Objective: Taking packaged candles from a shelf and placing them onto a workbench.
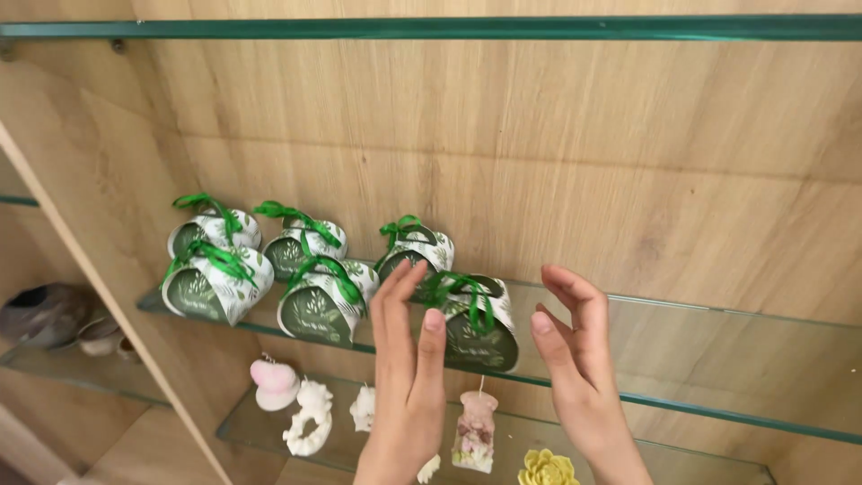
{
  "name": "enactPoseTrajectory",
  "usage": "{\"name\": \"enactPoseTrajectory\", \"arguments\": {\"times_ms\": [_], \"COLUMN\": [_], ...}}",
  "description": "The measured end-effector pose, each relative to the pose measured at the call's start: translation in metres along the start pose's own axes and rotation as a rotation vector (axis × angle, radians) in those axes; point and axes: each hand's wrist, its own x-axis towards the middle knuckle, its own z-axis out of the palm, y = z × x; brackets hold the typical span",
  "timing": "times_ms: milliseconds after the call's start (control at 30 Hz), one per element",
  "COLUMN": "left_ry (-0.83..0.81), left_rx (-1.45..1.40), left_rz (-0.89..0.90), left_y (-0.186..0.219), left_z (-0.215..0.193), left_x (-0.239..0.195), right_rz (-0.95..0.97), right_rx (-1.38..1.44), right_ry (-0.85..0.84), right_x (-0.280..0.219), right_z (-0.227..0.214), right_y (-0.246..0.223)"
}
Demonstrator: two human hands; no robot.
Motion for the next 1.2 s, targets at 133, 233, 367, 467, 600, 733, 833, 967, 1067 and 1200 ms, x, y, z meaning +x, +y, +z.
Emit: {"name": "enactPoseTrajectory", "arguments": {"times_ms": [133,233,367,467,600,733,833,967,1067,1200], "left_ry": [-0.120,-0.260,-0.386,-0.456,-0.491,-0.560,-0.504,-0.785,-0.991,-1.339], "left_rx": [-0.221,-0.353,-0.289,-0.249,-0.281,-0.444,-0.493,-1.003,-1.208,-1.198], "left_rz": [-0.052,-0.185,-0.046,-0.028,0.030,0.066,0.207,0.006,-0.238,-0.714], "left_y": [-0.015,-0.021,-0.032,-0.032,-0.035,-0.024,-0.005,0.018,0.026,0.046], "left_z": [-0.010,-0.019,-0.025,-0.027,-0.025,-0.025,-0.017,0.003,0.023,0.058], "left_x": [0.017,0.023,0.025,0.024,0.013,-0.020,-0.052,-0.087,-0.122,-0.165], "right_rz": [0.023,0.053,0.071,0.093,0.052,-0.060,-0.186,-0.207,-0.165,-0.052], "right_rx": [-0.075,-0.120,-0.160,-0.182,-0.024,0.051,-0.004,-0.091,-0.139,-0.285], "right_ry": [0.013,0.023,0.108,0.207,0.467,0.690,0.782,0.924,1.005,1.146], "right_x": [0.002,0.003,0.003,-0.001,-0.020,-0.057,-0.085,-0.134,-0.175,-0.239], "right_z": [0.025,0.042,0.058,0.067,0.076,0.078,0.069,0.043,0.024,-0.015], "right_y": [-0.005,-0.006,-0.010,-0.014,-0.012,-0.029,-0.057,-0.088,-0.099,-0.092]}}
